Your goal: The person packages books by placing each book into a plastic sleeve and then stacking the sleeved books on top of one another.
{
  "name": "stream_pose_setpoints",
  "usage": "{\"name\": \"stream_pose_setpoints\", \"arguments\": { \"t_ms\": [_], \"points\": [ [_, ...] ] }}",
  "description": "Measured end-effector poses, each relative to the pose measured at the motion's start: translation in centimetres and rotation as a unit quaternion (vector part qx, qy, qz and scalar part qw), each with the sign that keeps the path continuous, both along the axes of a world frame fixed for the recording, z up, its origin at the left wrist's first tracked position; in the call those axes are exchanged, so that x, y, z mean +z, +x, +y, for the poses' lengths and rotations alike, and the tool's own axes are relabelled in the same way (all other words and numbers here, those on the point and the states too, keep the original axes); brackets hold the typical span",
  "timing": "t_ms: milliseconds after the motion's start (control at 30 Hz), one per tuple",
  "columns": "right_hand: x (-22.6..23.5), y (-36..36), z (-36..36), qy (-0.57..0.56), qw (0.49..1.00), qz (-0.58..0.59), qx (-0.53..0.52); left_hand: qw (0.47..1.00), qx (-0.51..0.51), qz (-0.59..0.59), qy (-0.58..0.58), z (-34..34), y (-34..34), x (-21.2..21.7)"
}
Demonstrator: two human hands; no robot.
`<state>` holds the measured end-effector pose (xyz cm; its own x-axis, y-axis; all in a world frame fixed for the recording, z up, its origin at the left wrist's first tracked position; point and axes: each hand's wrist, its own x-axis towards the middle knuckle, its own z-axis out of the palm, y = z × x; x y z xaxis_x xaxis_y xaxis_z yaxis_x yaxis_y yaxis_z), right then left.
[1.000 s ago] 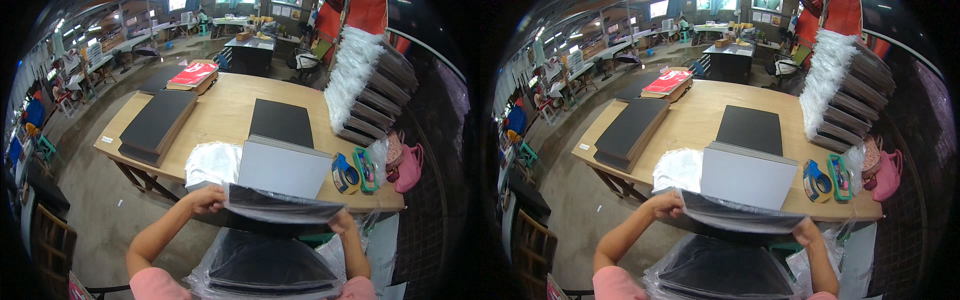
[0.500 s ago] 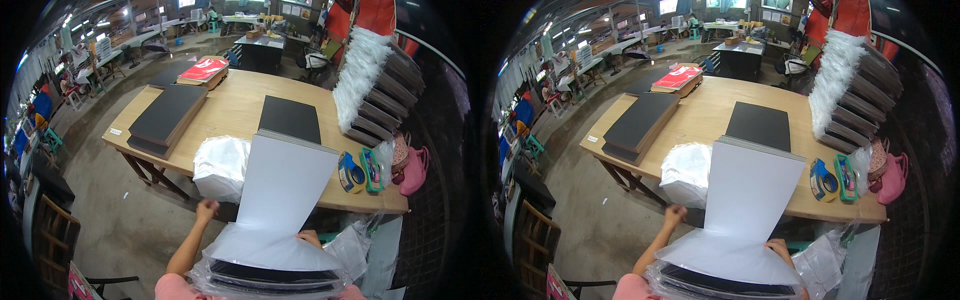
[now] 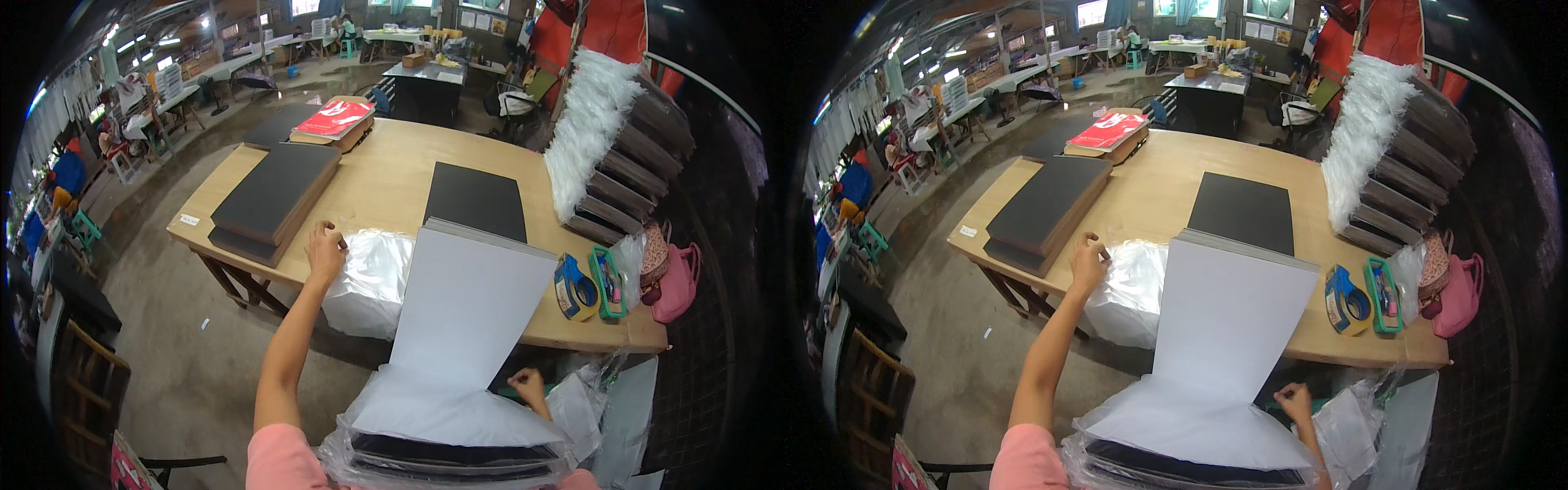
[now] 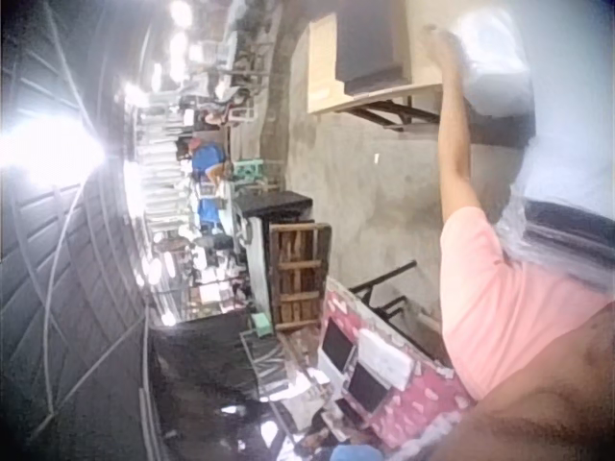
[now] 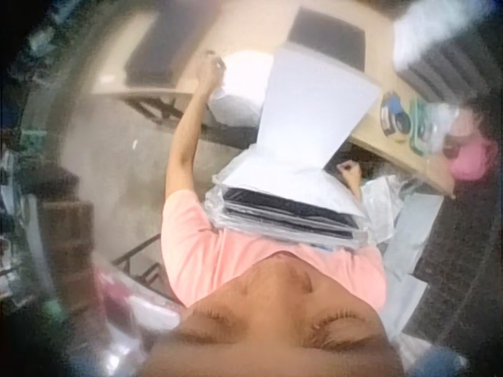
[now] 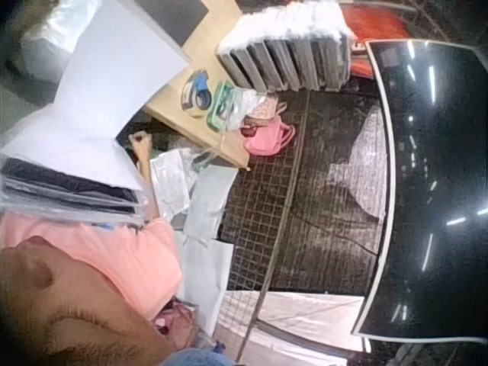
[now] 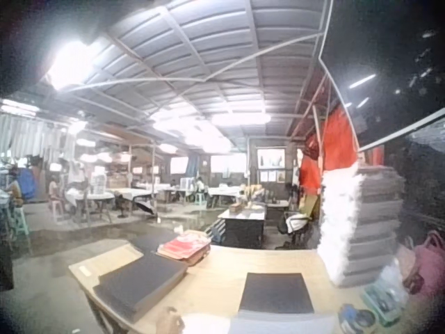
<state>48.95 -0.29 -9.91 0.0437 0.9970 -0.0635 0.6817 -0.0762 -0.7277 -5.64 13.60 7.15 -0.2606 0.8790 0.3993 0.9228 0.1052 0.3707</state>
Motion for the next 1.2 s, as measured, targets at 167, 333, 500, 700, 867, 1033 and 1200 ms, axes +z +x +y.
{"name": "stream_pose_setpoints", "arguments": {
  "t_ms": [167,333,500,700,867,1033,1200],
  "points": [
    [22.6,-6.9,5.1,0.092,0.975,-0.086,0.182,0.964,-0.054,-0.014,0.261,-0.6,0.3,2.7],
    [34.8,-21.2,11.2,0.303,0.859,-0.047,0.409,0.941,-0.155,-0.197,0.229,0.0,0.0,5.1],
    [32.8,-32.7,21.4,0.303,0.817,-0.215,0.442,0.96,-0.121,-0.128,0.219,0.7,4.1,6.3],
    [32.7,-40.1,22.2,0.166,0.829,-0.291,0.448,0.875,-0.191,-0.371,0.247,1.3,1.2,2.6],
    [32.3,-39.4,23.4,0.142,0.832,-0.314,0.435,0.803,-0.247,-0.528,0.121,-0.2,3.1,4.4],
    [29.7,-40.5,23.5,0.103,0.816,-0.219,0.525,0.847,-0.266,-0.397,0.232,-1.0,3.0,3.8],
    [30.0,-40.6,24.0,0.149,0.842,-0.228,0.465,0.769,-0.172,-0.597,0.154,-1.0,2.8,3.3]
  ]
}}
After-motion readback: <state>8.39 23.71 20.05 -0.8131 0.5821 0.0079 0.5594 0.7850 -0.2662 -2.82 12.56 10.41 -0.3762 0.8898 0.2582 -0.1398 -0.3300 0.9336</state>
